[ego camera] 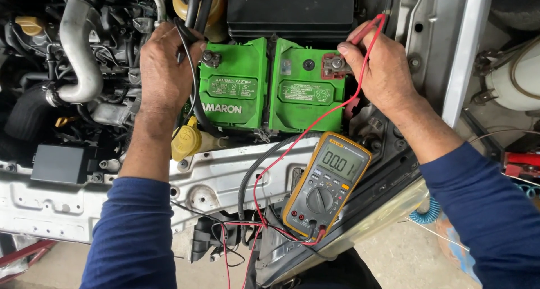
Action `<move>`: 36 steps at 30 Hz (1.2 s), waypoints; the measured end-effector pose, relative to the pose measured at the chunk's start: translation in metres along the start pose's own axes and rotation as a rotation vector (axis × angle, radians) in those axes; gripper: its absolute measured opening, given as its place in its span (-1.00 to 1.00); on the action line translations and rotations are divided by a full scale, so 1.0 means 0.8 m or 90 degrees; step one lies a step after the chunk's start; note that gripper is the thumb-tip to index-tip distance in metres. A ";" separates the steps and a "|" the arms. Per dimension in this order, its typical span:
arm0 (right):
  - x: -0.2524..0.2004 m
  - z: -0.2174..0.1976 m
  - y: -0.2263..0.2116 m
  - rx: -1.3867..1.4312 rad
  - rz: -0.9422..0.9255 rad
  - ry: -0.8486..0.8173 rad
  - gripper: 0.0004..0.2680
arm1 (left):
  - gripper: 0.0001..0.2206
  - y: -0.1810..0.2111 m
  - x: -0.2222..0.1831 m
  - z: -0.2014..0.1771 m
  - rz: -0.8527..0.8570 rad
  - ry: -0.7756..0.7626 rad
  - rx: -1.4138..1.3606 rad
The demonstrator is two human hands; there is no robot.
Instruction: The person uses a multimeter to measure the voltage across a car battery while it is installed in the engine bay, then takes a photo of the multimeter reading with a smartphone.
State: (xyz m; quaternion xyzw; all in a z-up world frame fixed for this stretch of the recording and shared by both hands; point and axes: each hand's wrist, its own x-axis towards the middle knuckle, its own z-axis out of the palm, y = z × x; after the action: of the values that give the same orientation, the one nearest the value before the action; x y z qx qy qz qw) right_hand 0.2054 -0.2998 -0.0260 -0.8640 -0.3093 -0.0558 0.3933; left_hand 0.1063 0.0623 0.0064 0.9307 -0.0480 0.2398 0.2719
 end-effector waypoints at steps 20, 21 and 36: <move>-0.001 0.002 0.004 0.013 0.008 -0.001 -0.90 | -0.84 -0.003 -0.001 0.002 0.016 0.010 0.011; -0.001 0.002 0.004 0.015 0.006 0.001 -0.90 | -0.85 -0.002 -0.001 0.002 0.010 0.008 0.011; 0.001 -0.001 -0.003 0.024 0.037 -0.008 -0.89 | -0.81 0.002 -0.001 0.004 -0.020 0.017 0.015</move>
State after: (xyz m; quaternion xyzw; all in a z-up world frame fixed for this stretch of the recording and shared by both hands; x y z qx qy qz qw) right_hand 0.2043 -0.2990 -0.0233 -0.8653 -0.2875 -0.0332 0.4093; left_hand 0.1068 0.0592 0.0049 0.9311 -0.0271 0.2489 0.2651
